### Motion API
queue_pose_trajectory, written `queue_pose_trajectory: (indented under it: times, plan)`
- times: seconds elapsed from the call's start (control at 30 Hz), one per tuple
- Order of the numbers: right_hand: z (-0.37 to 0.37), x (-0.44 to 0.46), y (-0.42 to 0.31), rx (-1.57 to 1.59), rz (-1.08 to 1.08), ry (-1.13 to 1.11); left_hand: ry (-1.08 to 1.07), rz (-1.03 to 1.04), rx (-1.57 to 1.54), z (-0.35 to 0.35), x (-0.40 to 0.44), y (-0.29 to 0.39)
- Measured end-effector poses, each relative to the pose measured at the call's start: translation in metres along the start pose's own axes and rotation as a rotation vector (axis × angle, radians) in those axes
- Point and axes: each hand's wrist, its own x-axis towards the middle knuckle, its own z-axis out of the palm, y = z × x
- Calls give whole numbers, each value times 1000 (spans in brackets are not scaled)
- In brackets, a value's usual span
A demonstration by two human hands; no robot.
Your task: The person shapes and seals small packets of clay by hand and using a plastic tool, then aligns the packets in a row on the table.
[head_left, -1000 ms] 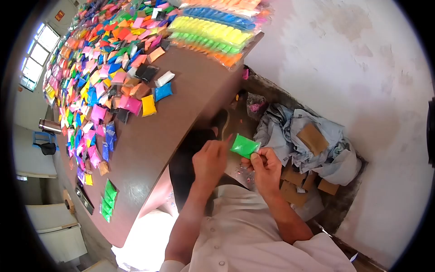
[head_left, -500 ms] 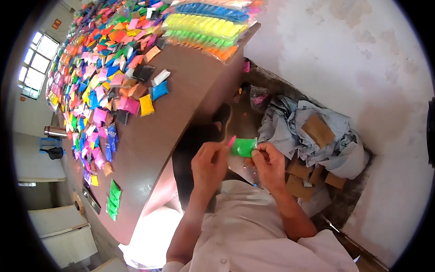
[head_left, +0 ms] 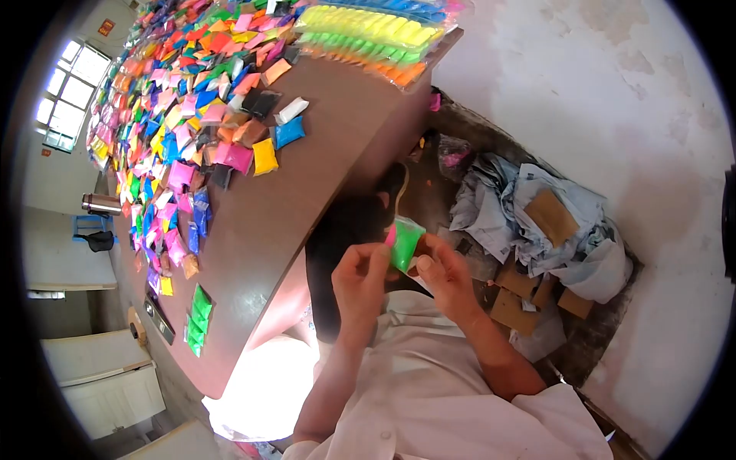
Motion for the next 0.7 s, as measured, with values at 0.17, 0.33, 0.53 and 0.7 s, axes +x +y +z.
queue_pose_trajectory:
  times: [0.17, 0.33, 0.53, 0.7]
  plan:
    - [13, -1, 3, 251, 81, 9, -37, 153, 154, 5, -13, -2]
    - [12, 0, 1, 431, 184, 37, 28, 534, 554, -3, -13, -4]
    - [12, -3, 2, 604, 228, 32, -36, 742, 633, -2, -1, -4]
    - [9, -1, 3, 544, 286, 98, -61, 701, 675, 0, 1, -3]
